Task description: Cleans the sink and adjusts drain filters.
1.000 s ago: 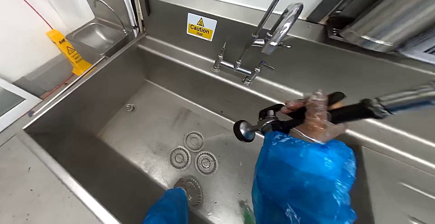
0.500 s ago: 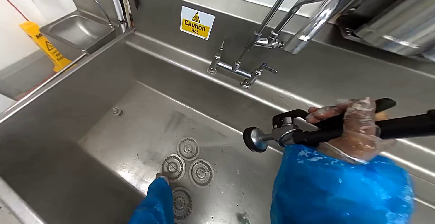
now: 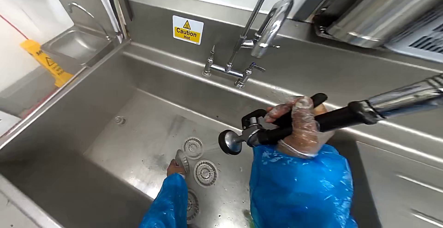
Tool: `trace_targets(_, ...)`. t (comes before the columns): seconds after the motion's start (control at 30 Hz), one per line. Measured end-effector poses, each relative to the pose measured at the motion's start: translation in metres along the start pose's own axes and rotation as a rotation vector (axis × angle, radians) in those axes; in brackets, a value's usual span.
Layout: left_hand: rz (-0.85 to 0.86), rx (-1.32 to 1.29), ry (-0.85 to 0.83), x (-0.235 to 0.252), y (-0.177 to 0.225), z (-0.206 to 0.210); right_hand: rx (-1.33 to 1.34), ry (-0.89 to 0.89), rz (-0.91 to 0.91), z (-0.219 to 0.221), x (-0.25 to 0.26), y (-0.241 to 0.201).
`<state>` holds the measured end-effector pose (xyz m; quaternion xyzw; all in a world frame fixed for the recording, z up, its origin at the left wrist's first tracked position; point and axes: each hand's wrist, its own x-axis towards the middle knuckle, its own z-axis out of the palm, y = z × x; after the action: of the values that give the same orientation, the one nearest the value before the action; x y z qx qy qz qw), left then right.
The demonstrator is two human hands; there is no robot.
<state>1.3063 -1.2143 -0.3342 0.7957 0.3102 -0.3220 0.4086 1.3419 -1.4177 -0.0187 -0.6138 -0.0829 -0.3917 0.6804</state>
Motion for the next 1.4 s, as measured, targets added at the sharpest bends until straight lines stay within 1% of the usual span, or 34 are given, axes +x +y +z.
trace_targets(0.13, 0.042, -0.046, 0.006, 0.007, -0.001, 0.015, 0.003, 0.069, 0.037, 0.001, -0.007, -0.006)
trace_targets(0.27, 0.02, -0.242, 0.001, 0.014, -0.003, 0.033, 0.004, 0.066, 0.053, -0.013, -0.013, -0.002)
trace_targets(0.37, 0.036, -0.338, 0.029, 0.015, -0.005, 0.041, -0.016, 0.091, 0.021, -0.025, -0.005, 0.001)
trace_targets(0.43, 0.046, -0.333, 0.054, 0.015, -0.009, 0.039, -0.06, 0.12, 0.001, -0.03, 0.005, 0.0)
trace_targets(0.53, 0.06, -0.2, 0.098, 0.013, -0.01, 0.028, -0.087, 0.194, -0.033, -0.031, 0.024, 0.001)
trace_targets(0.6, 0.055, -0.19, 0.147, 0.017, -0.021, 0.021, -0.084, 0.219, -0.041, -0.03, 0.034, 0.003)
trace_targets(0.67, 0.022, -0.22, 0.19, 0.025, -0.033, 0.017, -0.082, 0.234, -0.043, -0.031, 0.04, 0.004)
trace_targets(0.73, -0.04, -0.261, 0.184, 0.034, -0.045, 0.014, -0.096, 0.224, -0.046, -0.033, 0.041, 0.006)
trace_targets(0.83, -0.132, -0.414, 0.209, 0.051, -0.069, 0.023, -0.116, 0.198, -0.017, -0.038, 0.037, 0.005)
trace_targets(0.9, -0.174, -0.492, 0.224, 0.043, -0.079, 0.026, -0.122, 0.17, -0.039, -0.041, 0.034, 0.009)
trace_targets(0.93, -0.195, -0.5, 0.212, 0.028, -0.076, 0.02, -0.129, 0.164, -0.051, -0.043, 0.034, 0.012)
trace_targets(0.97, -0.22, -0.466, 0.203, 0.015, -0.073, 0.013, -0.138, 0.164, -0.056, -0.044, 0.034, 0.014)
trace_targets(1.0, -0.236, -0.395, 0.358, 0.017, -0.07, 0.018, -0.143, 0.16, -0.065, -0.046, 0.036, 0.016)
trace_targets(1.03, -0.229, -0.301, 0.45, 0.021, -0.061, 0.019, -0.138, 0.152, -0.074, -0.049, 0.038, 0.018)
trace_targets(1.07, -0.179, -0.182, 0.464, 0.023, -0.047, 0.014, -0.138, 0.141, -0.088, -0.051, 0.039, 0.019)
trace_targets(1.1, -0.099, -0.08, 0.422, 0.028, -0.031, 0.012, -0.144, 0.12, -0.101, -0.054, 0.04, 0.021)
trace_targets(1.13, -0.018, 0.007, 0.342, 0.04, -0.018, 0.018, -0.153, 0.09, -0.109, -0.058, 0.041, 0.022)
trace_targets(1.17, 0.022, 0.083, 0.226, 0.058, -0.005, 0.028, -0.161, 0.058, -0.107, -0.063, 0.041, 0.022)
trace_targets(1.23, -0.018, 0.071, 0.026, 0.09, 0.017, 0.047, -0.155, -0.003, -0.082, -0.072, 0.039, 0.022)
trace_targets(1.27, -0.061, 0.074, -0.031, 0.103, 0.027, 0.059, -0.151, -0.03, -0.081, -0.076, 0.037, 0.023)
trace_targets(1.33, -0.137, 0.02, -0.048, 0.124, 0.036, 0.078, -0.161, -0.038, -0.098, -0.081, 0.036, 0.027)
trace_targets(1.4, -0.15, 0.077, -0.069, 0.146, 0.028, 0.095, -0.174, -0.013, -0.118, -0.084, 0.038, 0.03)
